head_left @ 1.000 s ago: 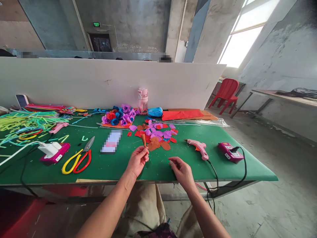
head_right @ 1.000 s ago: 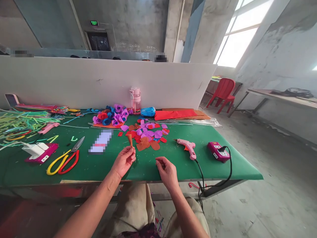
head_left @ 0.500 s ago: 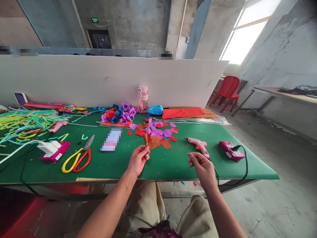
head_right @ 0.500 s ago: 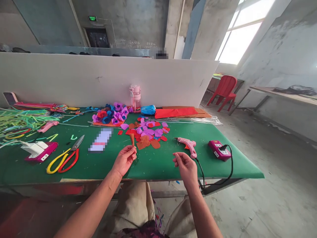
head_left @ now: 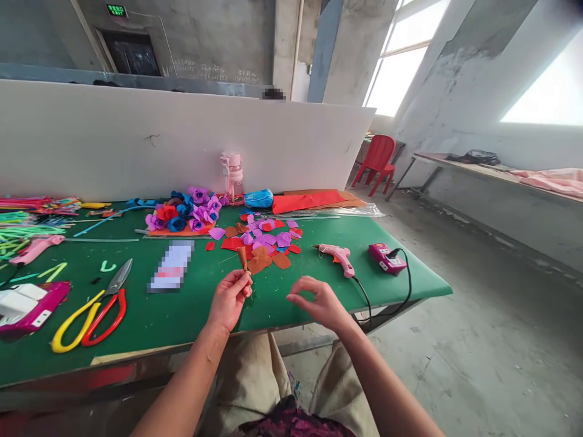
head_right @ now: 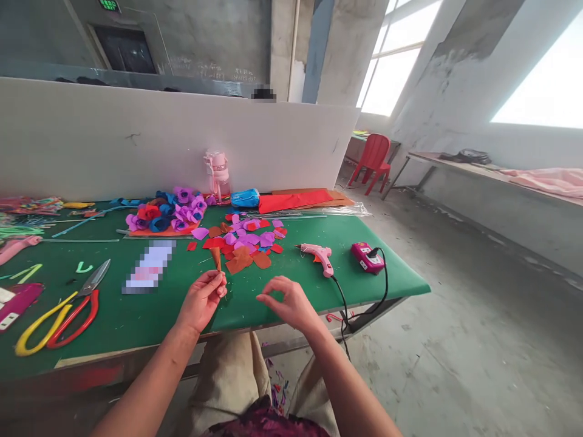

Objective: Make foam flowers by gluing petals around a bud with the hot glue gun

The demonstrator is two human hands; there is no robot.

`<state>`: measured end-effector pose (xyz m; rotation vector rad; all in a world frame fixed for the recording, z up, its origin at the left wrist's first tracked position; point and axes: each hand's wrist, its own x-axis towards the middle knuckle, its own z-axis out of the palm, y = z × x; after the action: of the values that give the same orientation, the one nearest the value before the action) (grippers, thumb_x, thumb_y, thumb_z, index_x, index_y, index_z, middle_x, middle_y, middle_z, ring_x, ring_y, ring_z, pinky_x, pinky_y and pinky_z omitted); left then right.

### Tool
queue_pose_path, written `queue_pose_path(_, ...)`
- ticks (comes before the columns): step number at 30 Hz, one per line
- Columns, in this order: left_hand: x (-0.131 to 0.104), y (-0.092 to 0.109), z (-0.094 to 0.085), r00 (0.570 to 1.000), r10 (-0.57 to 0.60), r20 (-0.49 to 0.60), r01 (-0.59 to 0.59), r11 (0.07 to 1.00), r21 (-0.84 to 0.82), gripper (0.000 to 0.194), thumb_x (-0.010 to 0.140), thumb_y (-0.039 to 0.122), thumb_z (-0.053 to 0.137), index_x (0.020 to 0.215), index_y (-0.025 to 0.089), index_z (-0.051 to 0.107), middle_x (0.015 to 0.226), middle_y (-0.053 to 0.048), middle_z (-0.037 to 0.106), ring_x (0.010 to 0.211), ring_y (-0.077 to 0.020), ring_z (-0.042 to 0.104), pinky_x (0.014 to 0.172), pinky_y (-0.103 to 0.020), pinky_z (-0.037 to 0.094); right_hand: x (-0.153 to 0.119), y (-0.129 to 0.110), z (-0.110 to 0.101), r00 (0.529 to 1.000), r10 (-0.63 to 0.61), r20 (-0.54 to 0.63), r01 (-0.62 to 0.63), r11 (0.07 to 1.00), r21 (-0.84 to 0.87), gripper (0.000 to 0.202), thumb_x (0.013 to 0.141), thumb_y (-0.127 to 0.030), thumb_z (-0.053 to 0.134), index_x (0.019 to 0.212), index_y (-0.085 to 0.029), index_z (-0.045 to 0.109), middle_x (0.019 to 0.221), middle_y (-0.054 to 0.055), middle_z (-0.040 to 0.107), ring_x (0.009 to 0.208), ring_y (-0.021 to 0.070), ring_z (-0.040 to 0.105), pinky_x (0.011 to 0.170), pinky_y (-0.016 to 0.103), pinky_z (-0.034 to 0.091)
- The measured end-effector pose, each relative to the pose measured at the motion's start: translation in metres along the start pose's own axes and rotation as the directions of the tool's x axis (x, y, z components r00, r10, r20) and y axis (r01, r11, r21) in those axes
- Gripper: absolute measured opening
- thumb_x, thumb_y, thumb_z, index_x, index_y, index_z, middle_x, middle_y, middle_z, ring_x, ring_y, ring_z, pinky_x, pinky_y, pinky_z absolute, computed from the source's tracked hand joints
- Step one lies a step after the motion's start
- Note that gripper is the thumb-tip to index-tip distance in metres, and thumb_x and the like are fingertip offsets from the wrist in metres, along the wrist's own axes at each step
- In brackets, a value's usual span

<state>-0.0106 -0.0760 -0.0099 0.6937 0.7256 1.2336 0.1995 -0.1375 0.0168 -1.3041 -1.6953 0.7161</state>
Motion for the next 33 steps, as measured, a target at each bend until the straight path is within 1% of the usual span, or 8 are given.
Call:
queue_pose_path(2, 0.0, 0.0, 0.0, 1.0, 0.002, -0.002, -0.002, 1.0, -0.005, 0.019, 0.062, 0.022, 0.08, 0.072, 0.014, 0.066, 0.066, 0.0, 0.059, 0.052, -0.0045, 0.047, 0.048, -0.018, 0.035, 0.014, 0.012, 0.0, 0.997, 0.033, -0.069, -0.039, 0.995, -0.09, 0.022, 0.08, -0.04, 0.06, 0.074, -0.019, 0.066, 0.074, 0.001, 0.067, 0.07, 0.0157, 0.059, 0.068, 0.026, 0.044)
queue_pose_path(5, 0.0, -0.001, 0.0, 1.0, 0.001, 0.004, -0.001, 1.0, 0.0, 0.02, 0.063, 0.022, 0.08, 0.073, 0.014, 0.066, 0.066, 0.0, 0.058, 0.052, -0.0043, 0.047, 0.048, -0.018, 0.036, 0.045, 0.033, 0.003, 0.964, 0.161, -0.213, -0.208, 0.952, -0.224, 0.024, 0.083, -0.036, 0.055, 0.069, -0.018, 0.063, 0.063, 0.0, 0.063, 0.059, 0.0144, 0.055, 0.058, 0.025, 0.039)
queue_pose_path(11, -0.002, 0.001, 0.002, 1.0, 0.004, -0.008, -0.004, 1.0, 0.015, 0.02, 0.064, 0.023, 0.08, 0.073, 0.013, 0.065, 0.066, 0.0, 0.058, 0.052, -0.0047, 0.046, 0.048, -0.018, 0.035, 0.094, 0.048, 0.019, 0.937, 0.313, -0.152, -0.346, 0.784, -0.516, 0.012, 0.075, -0.03, 0.066, 0.075, -0.019, 0.06, 0.086, 0.005, 0.065, 0.077, 0.0175, 0.058, 0.059, 0.024, 0.035)
queue_pose_path(16, -0.003, 0.001, 0.002, 1.0, 0.001, 0.003, -0.001, 1.0, 0.029, 0.02, 0.064, 0.024, 0.079, 0.072, 0.013, 0.064, 0.065, 0.0, 0.057, 0.052, -0.0039, 0.046, 0.049, -0.017, 0.035, 0.09, 0.05, 0.024, 0.953, 0.262, -0.151, -0.302, 0.854, -0.424, 0.003, 0.077, -0.018, 0.057, 0.075, -0.02, 0.058, 0.074, 0.0, 0.063, 0.068, 0.0142, 0.056, 0.058, 0.023, 0.035)
queue_pose_path(19, -0.002, 0.001, 0.002, 1.0, 0.0, 0.011, 0.0, 0.999, 0.035, 0.02, 0.064, 0.024, 0.079, 0.072, 0.013, 0.064, 0.065, 0.0, 0.057, 0.052, -0.004, 0.046, 0.049, -0.017, 0.036, 0.082, 0.057, 0.023, 0.961, 0.209, -0.181, -0.251, 0.935, -0.251, 0.019, 0.071, -0.018, 0.06, 0.09, -0.021, 0.06, 0.068, -0.004, 0.06, 0.061, 0.0121, 0.054, 0.057, 0.022, 0.038)
queue_pose_path(23, -0.001, 0.0, 0.001, 1.0, -0.002, 0.019, 0.002, 1.0, 0.029, 0.02, 0.065, 0.024, 0.079, 0.073, 0.013, 0.065, 0.066, 0.0, 0.057, 0.053, -0.0041, 0.046, 0.049, -0.017, 0.036, 0.077, 0.061, 0.017, 0.975, 0.204, -0.093, -0.216, 0.964, -0.153, 0.031, 0.066, -0.023, 0.066, 0.097, -0.02, 0.061, 0.062, -0.006, 0.058, 0.056, 0.0118, 0.053, 0.055, 0.022, 0.039)
queue_pose_path(28, -0.003, -0.001, -0.001, 1.0, 0.001, 0.023, -0.001, 1.0, 0.025, 0.02, 0.066, 0.026, 0.079, 0.073, 0.013, 0.065, 0.066, 0.001, 0.056, 0.053, -0.004, 0.046, 0.049, -0.016, 0.035, 0.077, 0.048, 0.008, 0.972, 0.147, -0.182, -0.211, 0.888, -0.409, 0.025, 0.071, -0.02, 0.065, 0.097, -0.021, 0.064, 0.084, 0.001, 0.067, 0.069, 0.0147, 0.058, 0.063, 0.024, 0.041)
queue_pose_path(33, -0.003, -0.002, 0.0, 1.0, 0.008, 0.017, -0.008, 0.999, 0.035, 0.02, 0.065, 0.026, 0.079, 0.073, 0.013, 0.065, 0.066, 0.0, 0.057, 0.053, -0.0041, 0.046, 0.049, -0.016, 0.035, 0.074, 0.026, 0.018, 0.977, 0.186, 0.107, -0.084, 0.789, -0.608, 0.008, 0.076, -0.017, 0.06, 0.076, -0.019, 0.067, 0.08, 0.005, 0.069, 0.072, 0.0172, 0.061, 0.062, 0.024, 0.039)
